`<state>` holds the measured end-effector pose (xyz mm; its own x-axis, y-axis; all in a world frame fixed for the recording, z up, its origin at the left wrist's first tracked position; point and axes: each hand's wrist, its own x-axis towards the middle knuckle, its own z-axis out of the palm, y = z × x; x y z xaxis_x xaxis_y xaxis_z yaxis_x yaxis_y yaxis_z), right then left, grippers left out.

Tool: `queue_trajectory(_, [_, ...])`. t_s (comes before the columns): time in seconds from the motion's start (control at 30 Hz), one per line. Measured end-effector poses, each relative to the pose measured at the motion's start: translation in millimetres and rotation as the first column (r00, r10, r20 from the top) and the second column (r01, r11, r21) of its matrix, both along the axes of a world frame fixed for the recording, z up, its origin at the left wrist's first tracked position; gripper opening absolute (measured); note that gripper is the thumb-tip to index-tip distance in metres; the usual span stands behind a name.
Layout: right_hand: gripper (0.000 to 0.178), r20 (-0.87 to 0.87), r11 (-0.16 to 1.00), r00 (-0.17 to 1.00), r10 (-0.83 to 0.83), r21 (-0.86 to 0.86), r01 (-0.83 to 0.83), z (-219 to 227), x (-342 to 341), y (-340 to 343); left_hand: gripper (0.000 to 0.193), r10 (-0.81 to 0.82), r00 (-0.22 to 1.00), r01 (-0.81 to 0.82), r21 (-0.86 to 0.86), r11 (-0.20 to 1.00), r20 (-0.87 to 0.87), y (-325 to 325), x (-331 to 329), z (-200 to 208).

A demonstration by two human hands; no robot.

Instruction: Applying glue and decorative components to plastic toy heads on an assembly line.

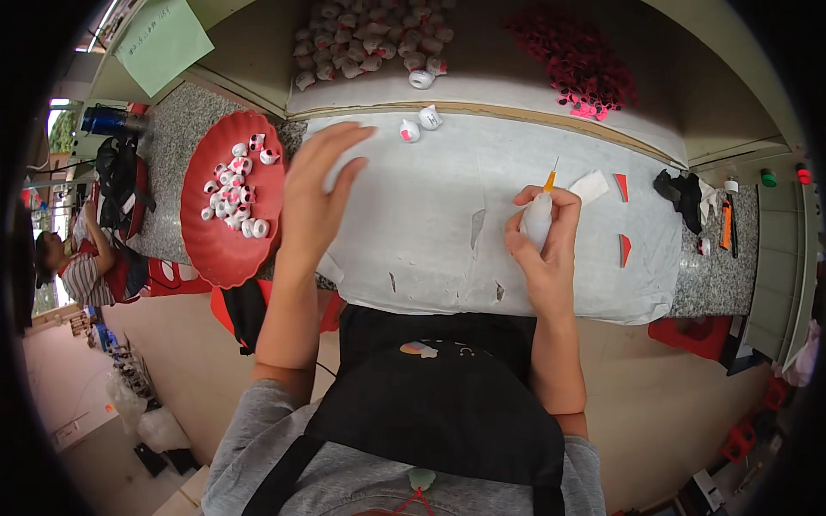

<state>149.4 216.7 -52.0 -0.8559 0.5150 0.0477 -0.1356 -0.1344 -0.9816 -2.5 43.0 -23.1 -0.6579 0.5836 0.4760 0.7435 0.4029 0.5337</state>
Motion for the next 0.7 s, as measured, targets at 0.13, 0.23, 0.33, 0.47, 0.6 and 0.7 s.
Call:
queue_trajectory(0.13, [0.032,-0.101,0.993,0.993,0.068,-0.087,-0.077,5,10,1,0.022,-0.087,0.993,0.093,-0.069,0.993,0.083,32,-14,-33])
queue_trajectory(0.23, [0.028,-0.030,0.997,0.998,0.061,-0.055,-0.062,5,18,2,0.020,-0.089,0.980,0.091,-0.002,0.996,0.180,32,-17,-40])
queue_trajectory(0.33, [0.032,-0.024,0.998,0.999,0.044,-0.051,-0.046,8,22,7,0.018,-0.122,0.974,0.100,0.123,0.987,0.192,35,-6,-28])
queue_trajectory(0.47, [0.038,-0.108,0.994,0.991,0.078,-0.063,-0.085,17,24,11,0.015,-0.352,0.659,-0.082,0.529,0.845,0.665,35,31,-17])
queue_trajectory(0.6, [0.035,-0.059,0.988,0.997,-0.058,-0.149,0.049,22,28,6,0.017,-0.492,0.462,-0.126,0.604,0.787,0.738,39,55,-16])
queue_trajectory(0.7, [0.031,-0.263,0.982,0.963,-0.062,-0.188,0.012,18,28,7,0.019,-0.529,0.542,-0.067,0.661,0.748,0.653,43,67,-23])
